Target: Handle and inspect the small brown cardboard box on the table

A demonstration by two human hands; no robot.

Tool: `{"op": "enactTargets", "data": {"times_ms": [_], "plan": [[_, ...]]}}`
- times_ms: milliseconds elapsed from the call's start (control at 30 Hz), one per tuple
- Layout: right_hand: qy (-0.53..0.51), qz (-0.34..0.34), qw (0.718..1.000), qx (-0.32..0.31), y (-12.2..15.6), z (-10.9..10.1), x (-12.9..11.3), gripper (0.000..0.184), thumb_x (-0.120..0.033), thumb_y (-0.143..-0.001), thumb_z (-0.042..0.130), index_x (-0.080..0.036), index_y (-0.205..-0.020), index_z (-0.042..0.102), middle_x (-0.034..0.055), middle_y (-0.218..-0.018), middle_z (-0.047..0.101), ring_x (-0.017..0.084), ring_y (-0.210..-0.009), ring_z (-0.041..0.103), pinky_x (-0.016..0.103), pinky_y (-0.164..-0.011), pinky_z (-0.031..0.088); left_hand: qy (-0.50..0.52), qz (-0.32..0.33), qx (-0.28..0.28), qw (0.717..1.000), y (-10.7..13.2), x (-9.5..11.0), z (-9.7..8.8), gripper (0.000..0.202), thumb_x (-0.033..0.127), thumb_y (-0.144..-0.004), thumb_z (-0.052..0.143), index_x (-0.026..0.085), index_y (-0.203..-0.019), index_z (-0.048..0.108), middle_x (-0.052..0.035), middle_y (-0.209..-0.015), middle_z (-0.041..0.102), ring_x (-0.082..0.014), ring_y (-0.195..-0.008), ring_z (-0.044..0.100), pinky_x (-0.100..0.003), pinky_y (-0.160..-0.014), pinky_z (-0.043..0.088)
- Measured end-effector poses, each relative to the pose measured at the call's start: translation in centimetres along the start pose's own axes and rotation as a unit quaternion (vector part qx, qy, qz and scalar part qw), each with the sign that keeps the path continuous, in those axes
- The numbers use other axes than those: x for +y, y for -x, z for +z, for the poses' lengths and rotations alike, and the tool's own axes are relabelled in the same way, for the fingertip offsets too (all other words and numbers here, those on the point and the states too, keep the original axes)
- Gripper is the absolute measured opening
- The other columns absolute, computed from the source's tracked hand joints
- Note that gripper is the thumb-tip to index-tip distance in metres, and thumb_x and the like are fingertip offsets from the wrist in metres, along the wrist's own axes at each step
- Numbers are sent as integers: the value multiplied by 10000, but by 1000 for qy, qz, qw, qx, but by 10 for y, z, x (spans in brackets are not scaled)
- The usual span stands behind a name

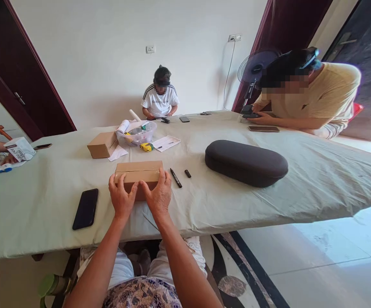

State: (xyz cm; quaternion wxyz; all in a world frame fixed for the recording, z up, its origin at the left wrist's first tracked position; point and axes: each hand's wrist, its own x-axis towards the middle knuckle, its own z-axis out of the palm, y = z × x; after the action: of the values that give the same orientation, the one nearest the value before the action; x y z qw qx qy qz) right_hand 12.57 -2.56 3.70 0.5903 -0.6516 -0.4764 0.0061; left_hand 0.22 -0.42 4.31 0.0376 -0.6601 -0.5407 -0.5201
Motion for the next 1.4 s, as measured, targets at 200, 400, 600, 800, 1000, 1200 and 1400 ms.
{"op": "enactTargets", "data": {"times_ms": [200, 400, 600, 800, 1000, 1200, 1400], "plan": [[-10, -33, 999, 12, 0, 0, 14, 611, -568, -949, 443, -177, -1417, 470, 188, -1442, 499, 306, -1354, 461, 508, -1075, 432, -31, 19, 0, 999, 4, -6, 4, 580, 556, -897, 554, 112, -1266, 605, -264, -1433, 400, -396, -1356, 418, -548, -1071, 407], [-106, -24, 994, -24, -5, -13, 47, 531, -484, -973, 370, -223, -1418, 495, 112, -1411, 579, 246, -1303, 541, 448, -1079, 440, -34, 41, -8, 999, 8, -16, 5, 544, 509, -917, 538, 135, -1309, 586, -252, -1458, 384, -386, -1364, 421, -549, -1076, 417], [-6, 48, 981, -186, 8, -32, 83, 421, -432, -922, 399, -190, -1089, 702, 120, -1048, 749, 288, -951, 682, 400, -845, 510, -34, 43, -22, 998, 11, -21, 4, 522, 476, -924, 535, 163, -1340, 574, -234, -1462, 379, -383, -1367, 435, -529, -1045, 469], [115, 26, 972, -202, 11, -34, 84, 240, -283, -830, 461, -187, -864, 677, 126, -892, 728, 276, -891, 658, 383, -824, 467, -21, 59, -14, 998, 17, -23, -1, 515, 449, -924, 551, 167, -1355, 563, -226, -1472, 359, -373, -1385, 417, -520, -1061, 462], [21, 74, 981, -178, 20, -35, 79, 285, -414, -835, 421, -214, -886, 617, 80, -827, 708, 259, -760, 628, 373, -731, 447, 13, 76, 16, 997, 22, -31, -8, 504, 417, -923, 570, 169, -1362, 545, -215, -1479, 341, -352, -1406, 391, -498, -1068, 459], [-76, 114, 981, -135, 30, -29, 81, 288, -475, -830, 447, -228, -882, 584, 66, -839, 703, 256, -789, 617, 386, -758, 456, 47, 68, 44, 996, 29, -26, -16, 482, 396, -913, 595, 185, -1344, 549, -197, -1478, 337, -337, -1402, 391, -513, -1113, 403], [-147, 132, 980, -31, 23, -38, 74, 291, -463, -809, 532, -199, -919, 587, 81, -916, 692, 240, -869, 635, 401, -828, 491, 102, 77, 41, 991, 25, -4, -14, 497, 378, -914, 599, 200, -1369, 509, -185, -1500, 291, -324, -1423, 352, -514, -1142, 359]]}}
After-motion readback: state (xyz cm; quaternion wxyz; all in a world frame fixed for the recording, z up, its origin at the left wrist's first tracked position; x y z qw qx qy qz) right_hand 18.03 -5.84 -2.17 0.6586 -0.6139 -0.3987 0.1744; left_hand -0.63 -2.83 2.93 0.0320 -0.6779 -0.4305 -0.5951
